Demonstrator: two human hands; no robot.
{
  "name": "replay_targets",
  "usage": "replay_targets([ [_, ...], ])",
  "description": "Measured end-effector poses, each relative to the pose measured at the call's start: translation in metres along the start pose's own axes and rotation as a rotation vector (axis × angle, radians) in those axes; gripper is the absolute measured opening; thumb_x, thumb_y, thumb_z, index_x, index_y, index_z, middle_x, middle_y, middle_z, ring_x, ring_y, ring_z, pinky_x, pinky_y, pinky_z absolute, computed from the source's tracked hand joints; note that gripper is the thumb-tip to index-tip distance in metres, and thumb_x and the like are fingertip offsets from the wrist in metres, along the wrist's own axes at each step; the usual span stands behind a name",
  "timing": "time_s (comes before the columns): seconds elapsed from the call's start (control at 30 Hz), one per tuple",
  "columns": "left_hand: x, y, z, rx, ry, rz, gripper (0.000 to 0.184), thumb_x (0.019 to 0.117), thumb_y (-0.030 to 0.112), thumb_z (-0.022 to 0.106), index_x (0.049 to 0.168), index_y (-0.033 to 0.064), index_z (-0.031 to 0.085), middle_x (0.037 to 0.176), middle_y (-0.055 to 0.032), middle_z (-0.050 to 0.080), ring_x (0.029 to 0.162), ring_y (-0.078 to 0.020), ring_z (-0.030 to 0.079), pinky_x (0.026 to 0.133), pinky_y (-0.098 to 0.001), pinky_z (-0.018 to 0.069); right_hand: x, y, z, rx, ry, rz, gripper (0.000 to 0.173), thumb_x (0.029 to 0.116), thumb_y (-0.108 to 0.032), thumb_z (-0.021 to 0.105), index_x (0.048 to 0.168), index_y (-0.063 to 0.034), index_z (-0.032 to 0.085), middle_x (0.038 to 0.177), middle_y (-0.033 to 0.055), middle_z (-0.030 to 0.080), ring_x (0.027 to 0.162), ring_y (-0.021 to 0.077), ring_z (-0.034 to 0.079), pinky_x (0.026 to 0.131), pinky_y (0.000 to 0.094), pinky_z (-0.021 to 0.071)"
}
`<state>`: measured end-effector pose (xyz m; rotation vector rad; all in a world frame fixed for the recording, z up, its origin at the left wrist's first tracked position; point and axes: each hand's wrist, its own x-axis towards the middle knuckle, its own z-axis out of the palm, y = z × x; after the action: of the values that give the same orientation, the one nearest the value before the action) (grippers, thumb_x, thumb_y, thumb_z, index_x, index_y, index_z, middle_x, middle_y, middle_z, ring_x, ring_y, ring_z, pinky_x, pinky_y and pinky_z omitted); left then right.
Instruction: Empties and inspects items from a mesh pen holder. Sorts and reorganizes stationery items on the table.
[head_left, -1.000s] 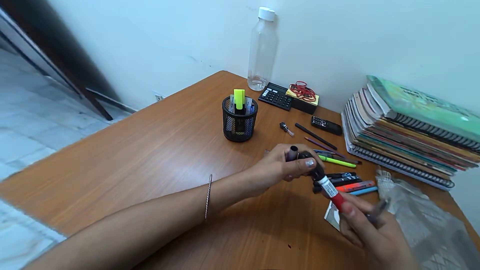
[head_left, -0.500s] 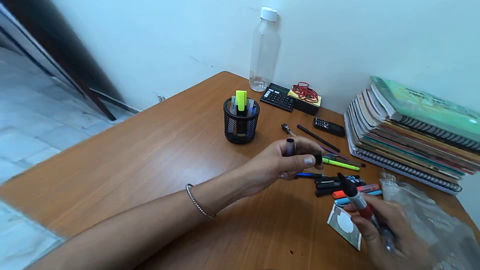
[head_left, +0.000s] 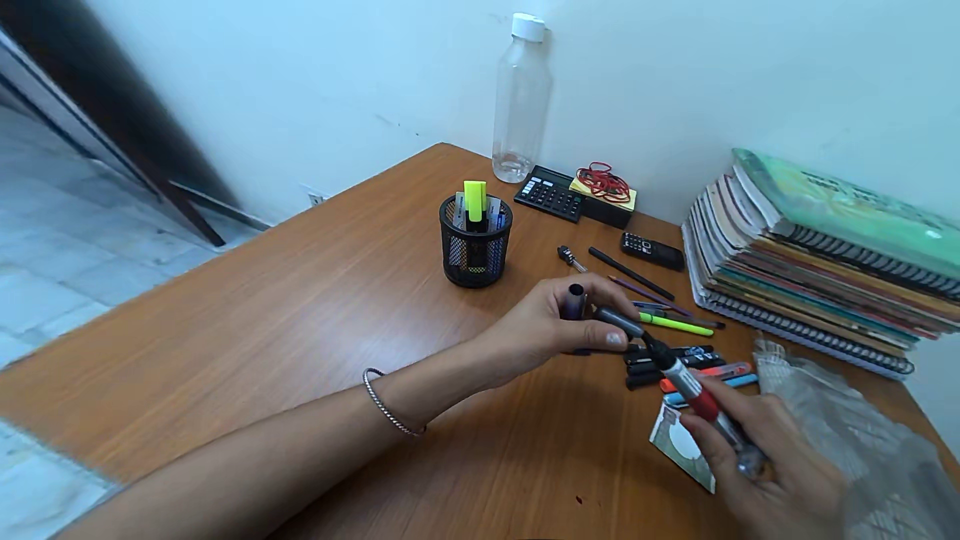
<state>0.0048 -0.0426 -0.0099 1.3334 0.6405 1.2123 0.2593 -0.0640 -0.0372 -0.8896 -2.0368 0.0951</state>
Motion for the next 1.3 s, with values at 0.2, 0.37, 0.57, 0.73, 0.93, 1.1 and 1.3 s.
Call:
replay_targets([
  [0.2, 0.004, -0.009, -0.008, 0.303, -0.095, 0.198, 0.011, 0.0894, -0.002, 0.071, 0.099, 0.0027, 0.072, 0.091, 0.0041, 0.072, 0.075, 0.0039, 0.061, 0.066, -0.0104, 0.0487, -0.001, -0.002, 0.003, -0.064, -0.06, -0.05, 0.031, 0.0972, -0.029, 0.067, 0.115, -0.0044, 0.074, 0.081, 0.0103, 0.069, 0.077, 0.0124, 0.058, 0.071, 0.016, 0.0449],
  [0.37, 0.003, -0.009, -0.011, 0.502, -0.168, 0.2, 0.011, 0.0879, 0.006, 0.076, 0.098, 0.0033, 0.073, 0.093, 0.0048, 0.074, 0.078, 0.0052, 0.063, 0.066, -0.0103, 0.0504, -0.003, 0.0, 0.004, -0.017, -0.091, -0.051, 0.028, 0.0987, -0.029, 0.066, 0.114, -0.0053, 0.069, 0.083, 0.0103, 0.068, 0.072, 0.0102, 0.06, 0.067, 0.015, 0.0479],
  [0.57, 0.003, -0.018, -0.01, 0.569, -0.19, 0.258, 0.009, 0.0882, 0.006, 0.075, 0.094, 0.0015, 0.072, 0.083, 0.0035, 0.07, 0.072, 0.005, 0.062, 0.064, -0.0101, 0.0497, -0.006, 0.004, 0.005, 0.219, -0.146, 0.058, 0.028, 0.0973, -0.023, 0.067, 0.112, 0.0006, 0.07, 0.09, 0.0104, 0.071, 0.08, 0.0017, 0.063, 0.075, 0.0101, 0.0497],
  [0.73, 0.002, -0.017, -0.006, 0.597, -0.196, 0.317, 0.012, 0.0909, 0.007, 0.073, 0.097, -0.0023, 0.071, 0.086, -0.0009, 0.071, 0.077, 0.0046, 0.062, 0.069, -0.0094, 0.05, 0.0, 0.0, -0.002, 0.477, -0.255, 0.27, 0.025, 0.0951, -0.012, 0.068, 0.114, 0.0048, 0.066, 0.088, -0.0003, 0.072, 0.074, -0.0064, 0.063, 0.068, 0.0113, 0.0528],
  [0.93, 0.001, 0.0, -0.007, 0.781, -0.036, 0.324, 0.013, 0.0905, 0.008, 0.073, 0.101, 0.001, 0.073, 0.091, -0.0037, 0.072, 0.08, -0.0027, 0.065, 0.071, -0.0189, 0.0541, 0.002, 0.004, 0.002, 0.253, -0.192, 0.393, 0.061, 0.0998, -0.05, 0.057, 0.131, 0.0023, 0.06, 0.118, 0.0102, 0.068, 0.097, 0.0061, 0.061, 0.078, 0.0223, 0.0511],
  [1.1, 0.004, 0.077, -0.059, 0.812, 0.48, 0.253, 0.011, 0.0981, 0.01, 0.062, 0.107, 0.0047, 0.066, 0.085, 0.0077, 0.063, 0.07, 0.0061, 0.054, 0.064, -0.013, 0.0454, 0.011, 0.01, -0.007, 0.29, -0.068, 0.442, 0.04, 0.1043, -0.022, 0.045, 0.131, 0.0061, 0.054, 0.116, 0.0048, 0.067, 0.094, -0.0057, 0.059, 0.076, 0.012, 0.0474],
  [1.3, -0.001, 0.099, -0.117, 0.75, 0.961, 0.369, 0.01, 0.1011, 0.023, 0.063, 0.099, 0.013, 0.064, 0.075, 0.0147, 0.053, 0.06, 0.0088, 0.046, 0.056, -0.0101, 0.0365, 0.007, 0.007, 0.004, 0.307, -0.089, 0.5, 0.037, 0.1035, -0.021, 0.044, 0.128, 0.0023, 0.059, 0.111, 0.0036, 0.07, 0.091, -0.0011, 0.063, 0.074, 0.0148, 0.0502],
])
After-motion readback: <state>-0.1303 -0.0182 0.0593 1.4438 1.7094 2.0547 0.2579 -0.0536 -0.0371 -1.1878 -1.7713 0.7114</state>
